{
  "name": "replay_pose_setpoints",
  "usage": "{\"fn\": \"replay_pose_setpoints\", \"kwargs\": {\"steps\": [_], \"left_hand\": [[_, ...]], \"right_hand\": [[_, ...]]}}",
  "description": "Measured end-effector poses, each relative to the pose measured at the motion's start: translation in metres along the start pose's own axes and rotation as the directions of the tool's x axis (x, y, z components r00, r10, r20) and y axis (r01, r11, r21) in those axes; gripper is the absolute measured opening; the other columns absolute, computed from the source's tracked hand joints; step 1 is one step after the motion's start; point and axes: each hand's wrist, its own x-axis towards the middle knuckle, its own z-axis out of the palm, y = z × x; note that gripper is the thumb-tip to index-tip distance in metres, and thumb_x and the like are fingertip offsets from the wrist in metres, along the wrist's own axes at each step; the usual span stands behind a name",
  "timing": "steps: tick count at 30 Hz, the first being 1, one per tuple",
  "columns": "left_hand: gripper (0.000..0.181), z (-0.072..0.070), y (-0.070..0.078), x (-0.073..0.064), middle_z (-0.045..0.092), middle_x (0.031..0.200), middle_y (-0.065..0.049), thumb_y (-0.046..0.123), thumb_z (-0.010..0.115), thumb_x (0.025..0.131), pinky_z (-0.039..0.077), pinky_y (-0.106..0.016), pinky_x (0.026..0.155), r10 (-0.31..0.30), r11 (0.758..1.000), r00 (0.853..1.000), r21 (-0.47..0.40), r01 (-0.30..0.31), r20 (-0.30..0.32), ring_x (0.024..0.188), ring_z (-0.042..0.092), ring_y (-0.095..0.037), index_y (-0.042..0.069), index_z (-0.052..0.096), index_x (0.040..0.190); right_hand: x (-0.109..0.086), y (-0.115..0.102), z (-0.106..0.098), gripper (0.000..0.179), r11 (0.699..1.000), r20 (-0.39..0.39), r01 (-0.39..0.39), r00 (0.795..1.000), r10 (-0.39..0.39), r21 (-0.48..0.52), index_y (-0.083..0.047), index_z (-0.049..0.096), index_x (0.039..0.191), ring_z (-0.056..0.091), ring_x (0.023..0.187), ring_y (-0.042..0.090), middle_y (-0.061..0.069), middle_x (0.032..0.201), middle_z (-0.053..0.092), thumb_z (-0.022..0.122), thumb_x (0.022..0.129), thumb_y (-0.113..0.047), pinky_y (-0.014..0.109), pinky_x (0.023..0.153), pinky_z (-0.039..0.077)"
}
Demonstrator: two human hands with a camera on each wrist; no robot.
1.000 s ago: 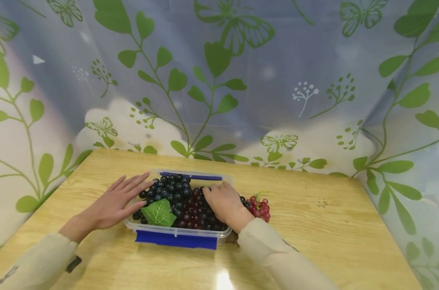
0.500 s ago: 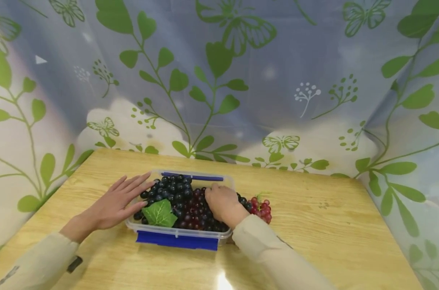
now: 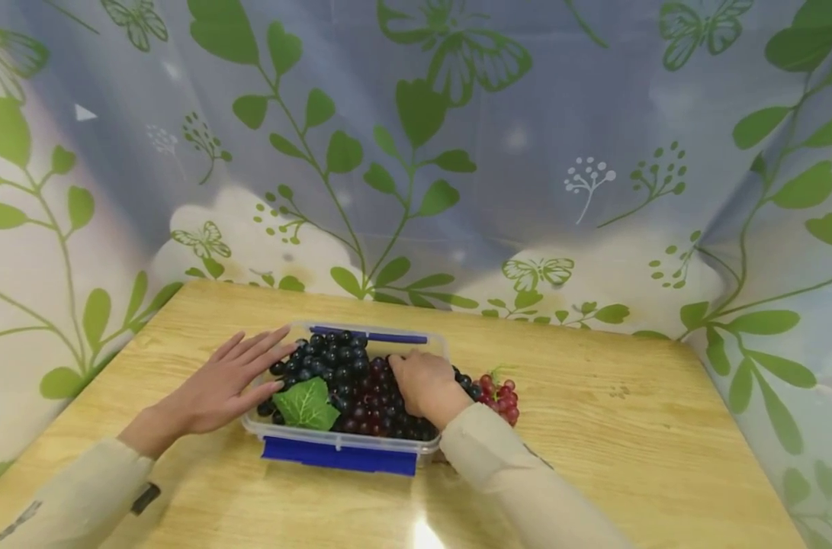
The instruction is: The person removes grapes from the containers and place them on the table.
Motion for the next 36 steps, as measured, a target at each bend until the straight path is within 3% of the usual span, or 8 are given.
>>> {"fn": "replay_pose_setpoints", "kwargs": {"steps": [4,11,15,18,21,26,36], "left_hand": [[0.059,0.001,-0.001,0.001,0.015,0.159,-0.003,0.045,0.042,0.101,0.009,-0.055,0.111,0.000,1.000,1.000,0.006,0.000,0.005,0.140,0.023,-0.034,0.022,0.028,0.153],[0.058,0.002,0.000,0.000,0.015,0.159,-0.002,0.045,0.042,0.100,0.008,-0.055,0.111,-0.004,1.000,1.000,0.001,0.004,0.000,0.140,0.023,-0.034,0.022,0.029,0.152],[0.058,0.003,0.002,0.002,0.015,0.159,-0.002,0.045,0.042,0.101,0.007,-0.055,0.112,0.002,1.000,1.000,-0.008,-0.002,0.007,0.140,0.022,-0.033,0.022,0.028,0.153],[0.058,0.003,0.003,0.004,0.016,0.158,-0.003,0.045,0.042,0.101,0.008,-0.055,0.111,0.007,1.000,1.000,-0.005,-0.007,0.007,0.140,0.022,-0.033,0.022,0.028,0.153],[0.058,0.002,0.003,0.004,0.016,0.158,-0.003,0.045,0.042,0.101,0.008,-0.055,0.111,0.005,1.000,1.000,-0.001,-0.005,0.002,0.141,0.021,-0.033,0.021,0.029,0.152],[0.058,0.001,0.002,0.004,0.015,0.159,-0.003,0.045,0.042,0.101,0.008,-0.055,0.111,0.006,1.000,1.000,0.004,-0.006,0.002,0.141,0.021,-0.032,0.021,0.029,0.152],[0.058,0.002,0.000,0.001,0.015,0.159,-0.002,0.046,0.042,0.100,0.007,-0.055,0.112,-0.007,1.000,1.000,0.003,0.007,-0.006,0.141,0.022,-0.032,0.022,0.029,0.152]], "right_hand": [[0.000,0.001,0.001,0.057,1.000,0.008,-0.023,1.000,0.023,0.018,-0.013,0.047,0.139,0.050,0.053,0.017,0.019,0.117,0.054,0.069,0.086,-0.008,0.030,0.046,0.044],[-0.001,-0.002,-0.001,0.058,0.998,0.016,-0.060,0.998,0.059,0.017,-0.015,0.048,0.140,0.043,0.045,0.014,0.020,0.120,0.053,0.069,0.086,-0.008,0.028,0.042,0.040],[0.000,-0.003,-0.002,0.062,0.997,0.074,-0.080,0.994,0.080,-0.003,-0.017,0.042,0.146,0.033,0.041,0.011,0.013,0.086,0.064,0.066,0.089,-0.008,0.027,0.042,0.029],[0.002,0.000,-0.002,0.061,0.997,0.091,-0.077,0.993,0.078,-0.008,-0.017,0.043,0.145,0.031,0.043,0.011,0.005,0.061,0.056,0.064,0.089,-0.007,0.027,0.043,0.027],[0.002,0.003,-0.003,0.057,0.999,0.066,-0.053,0.996,0.053,0.000,-0.018,0.047,0.142,0.033,0.044,0.011,0.004,0.073,0.059,0.064,0.088,-0.006,0.027,0.044,0.028],[-0.003,0.007,-0.001,0.054,1.000,-0.014,0.024,1.000,-0.025,-0.007,-0.017,0.052,0.138,0.035,0.045,0.011,0.009,0.116,0.061,0.063,0.087,-0.002,0.026,0.044,0.029],[-0.010,0.007,0.000,0.048,0.993,-0.119,0.104,0.987,-0.110,-0.055,-0.016,0.057,0.128,0.042,0.044,0.012,0.010,0.121,0.057,0.072,0.084,-0.006,0.027,0.045,0.036]]}}
